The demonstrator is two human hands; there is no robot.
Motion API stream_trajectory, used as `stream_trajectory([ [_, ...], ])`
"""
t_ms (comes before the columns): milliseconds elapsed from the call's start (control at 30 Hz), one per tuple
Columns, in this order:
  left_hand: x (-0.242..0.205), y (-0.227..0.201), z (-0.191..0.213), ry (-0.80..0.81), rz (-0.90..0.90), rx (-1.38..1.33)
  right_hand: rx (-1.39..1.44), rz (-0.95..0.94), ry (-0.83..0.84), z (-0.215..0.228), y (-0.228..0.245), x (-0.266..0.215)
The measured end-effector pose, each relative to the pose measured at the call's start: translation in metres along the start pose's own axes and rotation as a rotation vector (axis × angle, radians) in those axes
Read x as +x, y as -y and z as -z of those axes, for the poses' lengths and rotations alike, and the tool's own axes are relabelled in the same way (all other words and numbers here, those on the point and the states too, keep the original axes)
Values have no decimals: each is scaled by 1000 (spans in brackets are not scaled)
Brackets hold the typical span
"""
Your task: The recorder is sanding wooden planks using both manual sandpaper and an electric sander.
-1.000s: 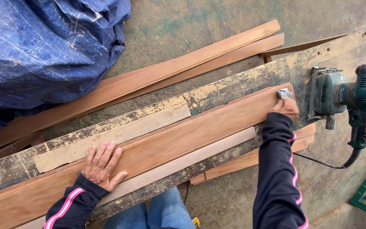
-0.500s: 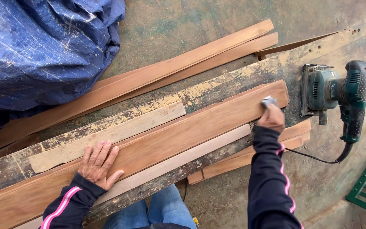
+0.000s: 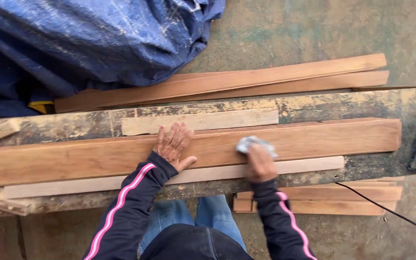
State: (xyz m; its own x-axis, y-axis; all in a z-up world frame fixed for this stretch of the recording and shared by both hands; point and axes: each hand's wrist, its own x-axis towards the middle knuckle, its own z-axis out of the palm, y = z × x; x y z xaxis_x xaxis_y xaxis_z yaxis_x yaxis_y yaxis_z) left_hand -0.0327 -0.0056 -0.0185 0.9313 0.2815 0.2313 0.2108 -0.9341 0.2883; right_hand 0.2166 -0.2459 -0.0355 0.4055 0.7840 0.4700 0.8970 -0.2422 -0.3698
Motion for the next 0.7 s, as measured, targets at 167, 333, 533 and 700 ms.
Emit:
stream_trajectory([
  [167, -128, 47, 35, -69, 596, 153, -433, -221, -46, 72, -163, -25],
  [333, -258, 103, 105, -7, 1038, 169, -185, -577, -107, 10, -64, -6],
  [533, -306, 146, 130, 66, 932, 109, -43, 94, 119, -116, 286, 9],
  [700, -315, 168, 153, 157, 721, 104, -11, 75, -4, -122, 257, 2],
])
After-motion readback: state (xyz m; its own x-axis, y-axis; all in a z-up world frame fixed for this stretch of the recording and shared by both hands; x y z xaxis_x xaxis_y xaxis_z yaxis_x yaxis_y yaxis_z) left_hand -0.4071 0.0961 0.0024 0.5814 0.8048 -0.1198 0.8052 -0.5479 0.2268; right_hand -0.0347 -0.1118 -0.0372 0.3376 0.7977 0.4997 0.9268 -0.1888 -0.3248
